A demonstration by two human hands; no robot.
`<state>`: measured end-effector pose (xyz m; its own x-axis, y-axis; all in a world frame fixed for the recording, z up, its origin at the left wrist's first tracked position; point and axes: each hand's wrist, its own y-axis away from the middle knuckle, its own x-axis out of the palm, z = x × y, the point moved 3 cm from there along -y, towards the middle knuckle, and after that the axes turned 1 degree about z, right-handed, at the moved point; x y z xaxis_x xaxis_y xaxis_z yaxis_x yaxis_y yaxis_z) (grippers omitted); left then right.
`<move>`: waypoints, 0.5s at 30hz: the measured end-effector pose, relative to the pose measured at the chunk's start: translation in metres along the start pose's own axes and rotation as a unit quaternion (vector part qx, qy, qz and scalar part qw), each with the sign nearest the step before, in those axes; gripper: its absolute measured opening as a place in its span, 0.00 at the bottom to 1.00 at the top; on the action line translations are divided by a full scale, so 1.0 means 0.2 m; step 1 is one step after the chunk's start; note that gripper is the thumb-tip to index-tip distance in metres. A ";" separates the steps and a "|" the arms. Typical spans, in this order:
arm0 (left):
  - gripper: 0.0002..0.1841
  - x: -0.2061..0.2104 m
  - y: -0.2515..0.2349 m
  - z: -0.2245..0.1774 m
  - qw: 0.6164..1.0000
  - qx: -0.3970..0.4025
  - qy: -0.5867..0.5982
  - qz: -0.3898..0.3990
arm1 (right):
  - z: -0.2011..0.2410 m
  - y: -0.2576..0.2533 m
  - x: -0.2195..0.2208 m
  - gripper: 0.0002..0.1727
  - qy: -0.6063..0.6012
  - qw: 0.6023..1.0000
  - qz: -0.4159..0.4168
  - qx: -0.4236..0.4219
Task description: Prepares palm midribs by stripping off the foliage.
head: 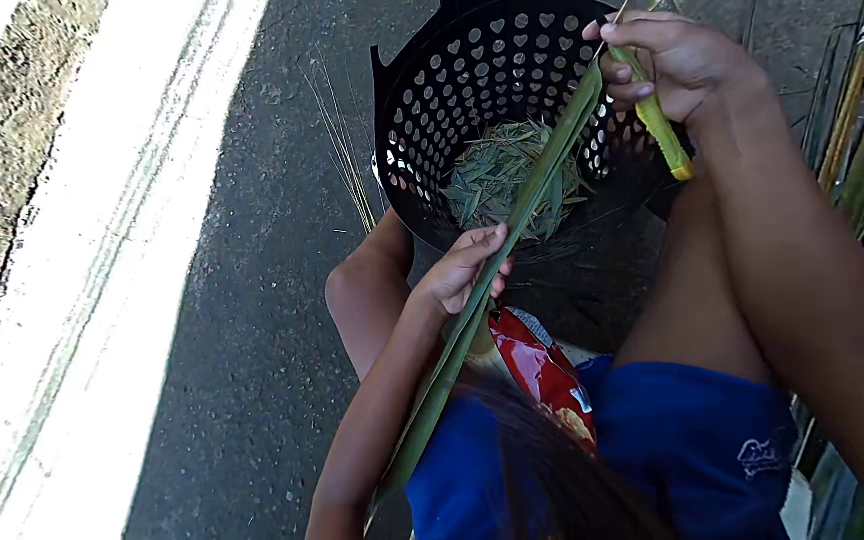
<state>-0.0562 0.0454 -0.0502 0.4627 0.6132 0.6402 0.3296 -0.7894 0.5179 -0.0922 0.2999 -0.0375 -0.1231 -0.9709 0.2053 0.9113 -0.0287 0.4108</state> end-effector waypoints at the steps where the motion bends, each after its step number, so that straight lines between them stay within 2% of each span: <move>1: 0.24 0.00 0.00 -0.01 1.000 0.009 -0.002 -0.013 | -0.01 0.02 0.00 0.14 -0.012 0.999 0.035 -0.009; 3: 0.24 -0.01 -0.02 -0.04 0.998 0.025 0.002 -0.050 | -0.08 0.10 0.12 0.13 -0.018 0.984 0.178 0.010; 5: 0.23 -0.02 -0.04 -0.06 0.997 0.033 0.018 -0.073 | -0.16 0.16 0.28 0.11 -0.010 0.950 0.303 0.073; 7: 0.23 -0.02 -0.04 -0.06 0.995 0.032 0.054 -0.072 | -0.18 0.15 0.35 0.15 0.010 0.939 0.328 0.097; 9: 0.22 -0.01 -0.03 -0.05 0.994 0.016 0.081 -0.066 | -0.15 0.09 0.31 0.23 0.033 0.957 0.276 0.078; 10: 0.22 0.00 -0.02 -0.05 0.994 0.007 0.081 -0.070 | -0.14 0.05 0.26 0.23 0.047 0.969 0.233 0.065; 13: 0.22 0.03 0.01 -0.02 0.996 -0.024 0.042 -0.075 | -0.06 -0.06 0.06 0.12 0.053 0.997 0.024 0.041; 15: 0.23 0.04 0.02 0.00 0.997 -0.027 0.026 -0.065 | -0.02 -0.10 -0.06 0.09 0.022 0.994 -0.100 0.031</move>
<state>-0.0518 0.0465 -0.0431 0.3760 0.7115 0.5937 0.3385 -0.7018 0.6268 -0.1072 0.3116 -0.0510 -0.2802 -0.9569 0.0758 0.8445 -0.2082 0.4935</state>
